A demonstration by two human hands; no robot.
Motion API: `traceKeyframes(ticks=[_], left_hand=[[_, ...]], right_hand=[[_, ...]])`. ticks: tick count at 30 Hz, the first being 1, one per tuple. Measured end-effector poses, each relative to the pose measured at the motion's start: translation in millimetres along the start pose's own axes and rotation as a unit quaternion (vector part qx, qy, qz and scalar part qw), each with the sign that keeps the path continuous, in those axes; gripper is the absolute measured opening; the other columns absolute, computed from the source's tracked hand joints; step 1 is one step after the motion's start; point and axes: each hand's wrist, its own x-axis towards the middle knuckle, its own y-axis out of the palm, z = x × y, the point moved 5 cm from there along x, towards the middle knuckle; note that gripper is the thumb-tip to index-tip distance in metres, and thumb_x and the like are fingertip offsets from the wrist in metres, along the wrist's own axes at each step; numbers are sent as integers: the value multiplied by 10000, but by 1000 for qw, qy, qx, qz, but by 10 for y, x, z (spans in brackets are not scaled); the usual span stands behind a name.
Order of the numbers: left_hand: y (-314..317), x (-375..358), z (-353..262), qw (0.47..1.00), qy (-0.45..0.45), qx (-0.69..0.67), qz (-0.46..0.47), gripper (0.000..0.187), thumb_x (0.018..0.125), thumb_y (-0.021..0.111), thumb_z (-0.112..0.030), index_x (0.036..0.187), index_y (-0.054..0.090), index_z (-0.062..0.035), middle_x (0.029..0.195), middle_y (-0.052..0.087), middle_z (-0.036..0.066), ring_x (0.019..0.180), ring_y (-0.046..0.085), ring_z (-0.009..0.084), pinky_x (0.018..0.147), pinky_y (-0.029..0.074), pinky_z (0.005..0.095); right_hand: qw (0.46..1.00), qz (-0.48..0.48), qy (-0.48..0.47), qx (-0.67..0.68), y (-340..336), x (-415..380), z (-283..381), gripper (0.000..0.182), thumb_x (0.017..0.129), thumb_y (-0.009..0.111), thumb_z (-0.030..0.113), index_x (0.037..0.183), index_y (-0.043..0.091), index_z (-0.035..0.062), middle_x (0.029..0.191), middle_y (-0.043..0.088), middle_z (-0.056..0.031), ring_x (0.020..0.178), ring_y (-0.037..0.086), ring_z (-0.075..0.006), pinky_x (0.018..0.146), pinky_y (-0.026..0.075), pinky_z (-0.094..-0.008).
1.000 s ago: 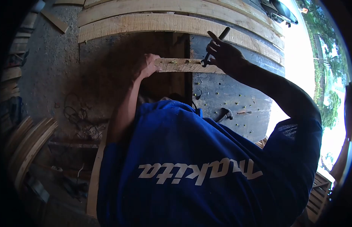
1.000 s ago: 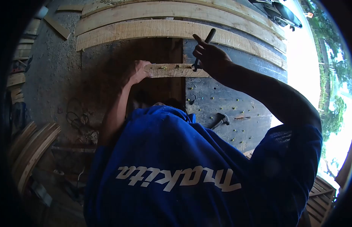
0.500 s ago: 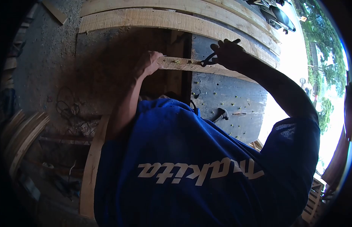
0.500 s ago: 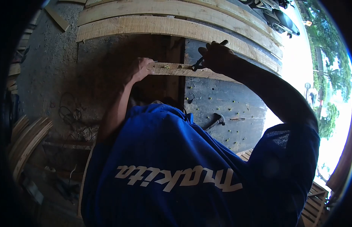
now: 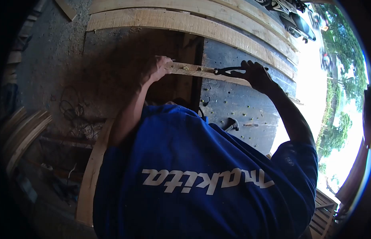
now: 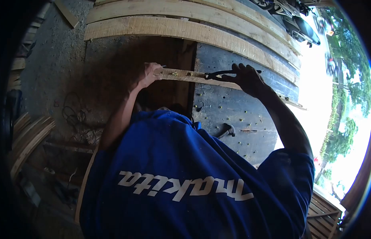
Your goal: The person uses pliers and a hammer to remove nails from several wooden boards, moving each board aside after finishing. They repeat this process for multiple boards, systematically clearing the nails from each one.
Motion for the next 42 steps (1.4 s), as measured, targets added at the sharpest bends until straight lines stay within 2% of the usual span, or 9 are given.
traceKeyframes(ticks=[6, 11, 13, 15, 16, 18, 23, 30, 42], left_hand=[[136, 91, 96, 994, -43, 10, 95, 356, 752, 891, -179, 1069, 753, -96, 1041, 756, 121, 1007, 722, 361, 914, 577, 453], [1, 37, -67, 995, -65, 30, 70, 376, 759, 881, -156, 1103, 747, -82, 1091, 743, 132, 1036, 716, 338, 917, 572, 441], [60, 31, 2, 993, -71, 7, 96, 378, 772, 873, -173, 1119, 752, -84, 1103, 738, 118, 1052, 714, 338, 917, 568, 431], [66, 47, 36, 994, -62, 1, 91, 391, 769, 873, -166, 1133, 753, -89, 1120, 739, 119, 1058, 715, 338, 937, 565, 426], [54, 52, 30, 993, -63, 0, 95, 399, 771, 868, -165, 1144, 752, -84, 1134, 738, 125, 1065, 715, 342, 947, 563, 422], [32, 56, 9, 993, -64, 2, 95, 397, 774, 869, -164, 1144, 750, -81, 1122, 737, 131, 1060, 712, 347, 948, 562, 432], [51, 38, 30, 995, -56, -1, 85, 408, 780, 868, -167, 1159, 748, -76, 1132, 737, 141, 1067, 708, 350, 970, 553, 442], [145, 46, 84, 996, -47, 6, 71, 376, 757, 881, -163, 1100, 757, -75, 1076, 752, 139, 1058, 708, 351, 949, 553, 445], [126, -60, 91, 999, -42, 14, 17, 416, 743, 895, -185, 1116, 738, -90, 1092, 736, 115, 1085, 685, 334, 960, 539, 454]], right_hand=[[827, -144, 186, 511, 620, -308, 325, 538, 886, 591, -55, 1393, 587, 126, 1039, 586, -108, 874, 626, -255, 779, 530, -408], [149, -234, 321, 905, 550, -521, 612, 607, 919, 602, -29, 1494, 451, 96, 1282, 615, -188, 1168, 641, -279, 938, 602, -452], [269, -126, 279, 913, 518, -604, 630, 610, 900, 579, -65, 1481, 479, 89, 1305, 623, -224, 1197, 640, -323, 1019, 563, -511], [612, -30, 295, 733, 437, -565, 634, 612, 875, 591, -83, 1452, 535, 112, 1281, 629, -195, 1162, 637, -320, 1079, 506, -539], [609, -31, 296, 735, 296, -540, 651, 612, 875, 591, -83, 1452, 535, 112, 1281, 629, -195, 1162, 637, -320, 1079, 506, -539], [908, -25, 245, 338, -157, -442, 629, 499, 969, 586, 33, 1446, 587, 180, 1233, 611, -140, 1158, 607, -304, 1116, 430, -591], [979, -116, 156, 59, -669, -30, 480, 451, 976, 615, 174, 1427, 609, 186, 1229, 590, -129, 1205, 572, -281, 1209, 273, -671], [973, 94, -1, -212, -1107, 701, 651, 286, 991, 587, 188, 1222, 720, 86, 1237, 606, -122, 1369, 514, -294, 1313, 108, -622], [990, 114, 78, 17, -1183, 787, 233, 328, 1020, 563, 230, 1298, 663, 88, 1306, 551, -213, 1297, 541, -381, 1094, 280, -850]])
